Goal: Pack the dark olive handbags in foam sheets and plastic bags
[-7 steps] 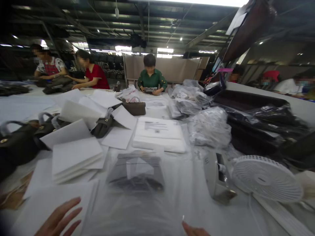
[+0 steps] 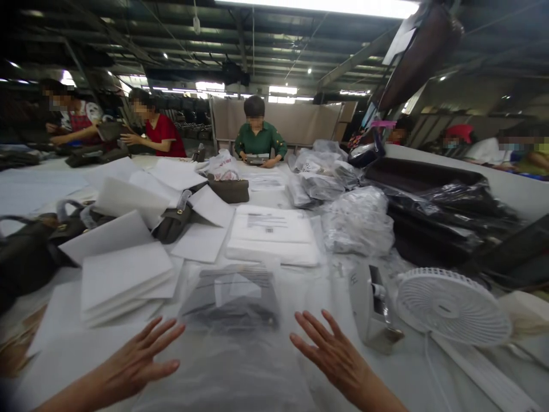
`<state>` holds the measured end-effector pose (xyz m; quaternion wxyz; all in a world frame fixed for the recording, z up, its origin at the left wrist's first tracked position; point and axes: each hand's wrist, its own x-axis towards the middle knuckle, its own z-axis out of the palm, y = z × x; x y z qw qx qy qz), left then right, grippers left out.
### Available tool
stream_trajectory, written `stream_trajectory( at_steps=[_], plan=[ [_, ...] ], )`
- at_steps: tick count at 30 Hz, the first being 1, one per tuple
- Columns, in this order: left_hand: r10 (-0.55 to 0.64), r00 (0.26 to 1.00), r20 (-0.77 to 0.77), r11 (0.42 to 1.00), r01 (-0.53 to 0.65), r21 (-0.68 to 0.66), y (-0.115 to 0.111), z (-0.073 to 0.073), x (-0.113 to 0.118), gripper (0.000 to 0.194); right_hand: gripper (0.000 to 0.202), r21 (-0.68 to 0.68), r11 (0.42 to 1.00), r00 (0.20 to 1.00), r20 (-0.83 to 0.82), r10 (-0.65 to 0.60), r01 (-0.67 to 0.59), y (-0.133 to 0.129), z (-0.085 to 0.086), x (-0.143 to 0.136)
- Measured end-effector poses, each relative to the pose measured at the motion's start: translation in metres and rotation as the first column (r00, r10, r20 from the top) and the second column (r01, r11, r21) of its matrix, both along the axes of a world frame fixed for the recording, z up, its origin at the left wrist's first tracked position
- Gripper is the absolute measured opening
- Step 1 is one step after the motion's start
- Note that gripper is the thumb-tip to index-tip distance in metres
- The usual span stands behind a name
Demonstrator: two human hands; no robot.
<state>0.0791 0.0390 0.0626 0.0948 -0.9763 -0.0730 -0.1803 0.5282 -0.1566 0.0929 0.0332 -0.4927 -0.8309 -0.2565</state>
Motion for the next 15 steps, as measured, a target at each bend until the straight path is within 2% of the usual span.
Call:
stream_trajectory(
  at_steps=[2, 4, 5, 7, 8, 9, 10, 11, 13, 14, 15],
  plan=[
    [-0.119, 0.989, -0.092, 0.993, 0.119, -0.01, 0.005, 0.014, 0.014, 0.077, 0.066, -0.137, 0.976, 0.985, 0.013, 0.172, -0.169, 0.021, 0.02, -0.014],
    [-0.25, 0.95, -0.186, 0.968, 0.244, -0.06, 0.007, 0.021, 0.022, 0.048, 0.056, -0.317, 0.889, 0.944, -0.105, 0.312, -0.329, 0.034, 0.029, -0.031],
    [-0.303, 0.928, -0.219, 0.952, 0.283, -0.116, 0.008, 0.021, 0.024, 0.034, 0.047, -0.385, 0.836, 0.92, -0.19, 0.342, -0.39, 0.036, 0.028, -0.039],
    [-0.344, 0.917, -0.204, 0.912, 0.274, -0.304, 0.008, 0.01, 0.02, 0.029, 0.029, -0.453, 0.77, 0.886, -0.335, 0.32, -0.449, 0.036, 0.017, -0.048],
    [-0.309, 0.941, -0.139, 0.885, 0.231, -0.405, 0.008, 0.0, 0.015, 0.029, 0.029, -0.457, 0.775, 0.882, -0.388, 0.268, -0.437, 0.035, 0.009, -0.049],
    [-0.225, 0.973, -0.044, 0.854, 0.175, -0.489, 0.007, -0.011, 0.008, 0.028, 0.03, -0.445, 0.798, 0.873, -0.446, 0.196, -0.407, 0.032, 0.001, -0.048],
    [-0.095, 0.994, 0.059, 0.825, 0.111, -0.554, 0.005, -0.023, 0.0, 0.026, 0.03, -0.429, 0.828, 0.848, -0.52, 0.1, -0.361, 0.03, -0.006, -0.046],
    [0.047, 0.989, 0.144, 0.792, 0.051, -0.608, 0.003, -0.035, -0.008, 0.026, 0.029, -0.422, 0.851, 0.788, -0.615, -0.016, -0.312, 0.027, -0.011, -0.044],
    [0.27, 0.936, 0.224, 0.721, -0.043, -0.692, -0.005, -0.05, -0.02, 0.027, 0.024, -0.432, 0.873, 0.579, -0.781, -0.235, -0.228, 0.025, -0.014, -0.043],
    [0.322, 0.92, 0.222, 0.688, -0.067, -0.723, -0.009, -0.053, -0.024, 0.026, 0.023, -0.426, 0.879, 0.469, -0.834, -0.29, -0.214, 0.025, -0.012, -0.044],
    [0.325, 0.922, 0.21, 0.669, -0.067, -0.74, -0.014, -0.053, -0.025, 0.024, 0.022, -0.405, 0.888, 0.396, -0.868, -0.299, -0.219, 0.025, -0.008, -0.047]
  ],
)
